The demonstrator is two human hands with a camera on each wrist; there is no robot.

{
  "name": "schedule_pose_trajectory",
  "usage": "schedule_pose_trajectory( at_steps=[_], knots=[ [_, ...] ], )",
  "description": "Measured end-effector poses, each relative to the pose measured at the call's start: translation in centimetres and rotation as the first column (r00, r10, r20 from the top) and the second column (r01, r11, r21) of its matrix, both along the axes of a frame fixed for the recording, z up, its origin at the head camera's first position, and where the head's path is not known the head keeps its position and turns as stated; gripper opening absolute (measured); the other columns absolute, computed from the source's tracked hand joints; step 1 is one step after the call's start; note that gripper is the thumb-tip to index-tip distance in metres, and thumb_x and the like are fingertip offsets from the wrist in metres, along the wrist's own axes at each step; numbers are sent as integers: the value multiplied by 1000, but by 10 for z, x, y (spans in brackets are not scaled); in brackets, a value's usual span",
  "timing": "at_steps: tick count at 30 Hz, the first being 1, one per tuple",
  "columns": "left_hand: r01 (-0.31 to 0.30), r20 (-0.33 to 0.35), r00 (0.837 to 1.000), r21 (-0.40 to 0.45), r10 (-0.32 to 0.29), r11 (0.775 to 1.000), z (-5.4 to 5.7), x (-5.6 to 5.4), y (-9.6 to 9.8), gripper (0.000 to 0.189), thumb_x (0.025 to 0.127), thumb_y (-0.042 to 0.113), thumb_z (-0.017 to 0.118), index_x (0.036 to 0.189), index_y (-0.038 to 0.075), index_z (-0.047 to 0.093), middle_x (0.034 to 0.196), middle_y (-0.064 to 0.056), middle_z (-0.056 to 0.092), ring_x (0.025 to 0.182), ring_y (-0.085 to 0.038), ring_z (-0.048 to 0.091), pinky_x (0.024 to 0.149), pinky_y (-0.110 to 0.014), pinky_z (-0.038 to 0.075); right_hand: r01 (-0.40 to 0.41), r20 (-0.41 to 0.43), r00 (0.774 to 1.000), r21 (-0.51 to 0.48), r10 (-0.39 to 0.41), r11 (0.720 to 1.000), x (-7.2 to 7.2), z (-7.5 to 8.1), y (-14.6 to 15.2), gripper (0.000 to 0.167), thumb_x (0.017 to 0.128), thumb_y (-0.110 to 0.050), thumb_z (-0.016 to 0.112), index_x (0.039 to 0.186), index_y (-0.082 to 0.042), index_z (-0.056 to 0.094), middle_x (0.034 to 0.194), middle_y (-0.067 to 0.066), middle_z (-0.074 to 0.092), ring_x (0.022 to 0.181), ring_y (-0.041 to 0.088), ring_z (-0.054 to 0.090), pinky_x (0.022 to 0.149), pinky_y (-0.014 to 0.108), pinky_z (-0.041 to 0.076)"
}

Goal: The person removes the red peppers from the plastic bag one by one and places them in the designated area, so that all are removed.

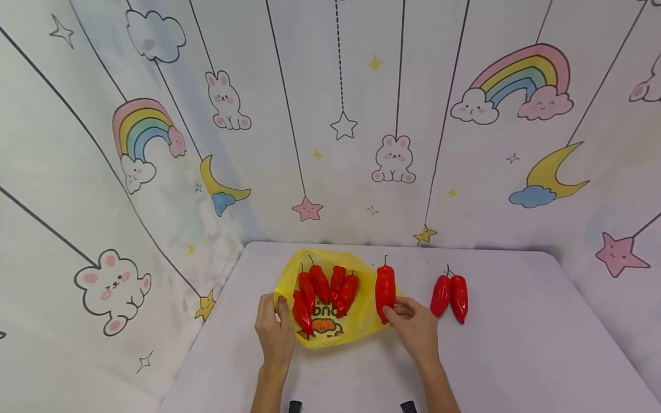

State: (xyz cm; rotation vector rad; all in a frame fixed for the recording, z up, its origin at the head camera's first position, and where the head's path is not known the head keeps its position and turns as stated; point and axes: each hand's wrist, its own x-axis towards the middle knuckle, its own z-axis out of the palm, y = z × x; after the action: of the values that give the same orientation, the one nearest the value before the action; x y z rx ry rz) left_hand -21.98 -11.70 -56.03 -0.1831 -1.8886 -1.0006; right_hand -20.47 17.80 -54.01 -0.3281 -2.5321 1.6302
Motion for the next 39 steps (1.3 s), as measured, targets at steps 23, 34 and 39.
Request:
schedule_pose_trajectory(
  at_steps=[23,34,39],
  knots=[
    [-6,14,1000,4,6,1000,-5,0,0,12,98,-5,65,108,2,68,96,-4,61,81,-8,55,69,-10,51,101,13,995,128,-103,987,-20,-19,48,58,94,-41,77,135,-3,65,110,17,74,92,26,72,68,22,56],
    [-6,39,999,5,6,1000,-4,-1,0,15,97,-6,66,110,2,68,99,-3,62,86,-10,60,75,-11,54,171,13,984,248,-180,954,-28,-30,57,58,90,-37,79,129,4,65,103,19,72,90,31,64,63,36,60],
    [2,61,998,10,-3,1000,-4,0,1,14,98,-3,67,111,2,67,101,-5,61,86,-12,61,78,-13,55,190,20,979,281,-204,941,-31,-33,59,55,87,-32,81,124,7,66,93,19,71,79,28,64,58,36,59]
  ],
)
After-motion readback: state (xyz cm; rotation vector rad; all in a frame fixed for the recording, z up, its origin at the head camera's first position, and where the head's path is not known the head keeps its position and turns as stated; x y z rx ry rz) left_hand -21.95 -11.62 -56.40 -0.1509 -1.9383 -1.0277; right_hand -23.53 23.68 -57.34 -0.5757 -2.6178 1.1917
